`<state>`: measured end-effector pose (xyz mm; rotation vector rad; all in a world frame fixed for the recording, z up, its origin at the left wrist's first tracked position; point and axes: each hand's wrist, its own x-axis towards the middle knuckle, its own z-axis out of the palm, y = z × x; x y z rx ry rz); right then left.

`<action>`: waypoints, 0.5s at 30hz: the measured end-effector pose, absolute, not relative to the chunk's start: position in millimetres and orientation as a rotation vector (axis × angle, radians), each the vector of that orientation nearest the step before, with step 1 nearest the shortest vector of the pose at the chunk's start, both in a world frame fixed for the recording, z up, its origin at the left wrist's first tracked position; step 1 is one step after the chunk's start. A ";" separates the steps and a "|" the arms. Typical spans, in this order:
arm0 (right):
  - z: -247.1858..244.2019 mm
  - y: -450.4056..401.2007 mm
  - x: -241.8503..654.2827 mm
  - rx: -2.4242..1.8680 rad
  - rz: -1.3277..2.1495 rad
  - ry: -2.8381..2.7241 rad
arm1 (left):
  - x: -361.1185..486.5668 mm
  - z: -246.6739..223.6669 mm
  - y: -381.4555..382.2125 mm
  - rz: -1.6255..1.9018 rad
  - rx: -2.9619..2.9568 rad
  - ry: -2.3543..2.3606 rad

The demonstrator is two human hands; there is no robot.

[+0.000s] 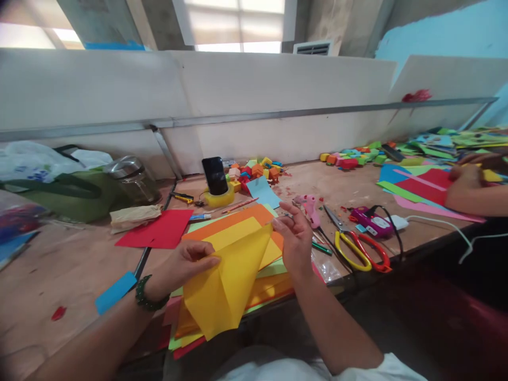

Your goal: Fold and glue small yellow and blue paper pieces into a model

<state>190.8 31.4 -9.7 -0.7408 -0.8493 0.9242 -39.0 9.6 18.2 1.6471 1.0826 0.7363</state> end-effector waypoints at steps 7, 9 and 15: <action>-4.4 27.0 186.6 -0.743 0.850 -0.834 | -33.6 29.6 4.3 0.738 1.618 1.084; -3.2 26.8 185.7 -0.750 0.887 -0.860 | -33.7 29.7 4.0 0.749 1.627 1.087; -6.0 26.9 182.9 -0.830 1.178 -1.015 | -33.0 28.6 4.5 0.779 1.680 1.072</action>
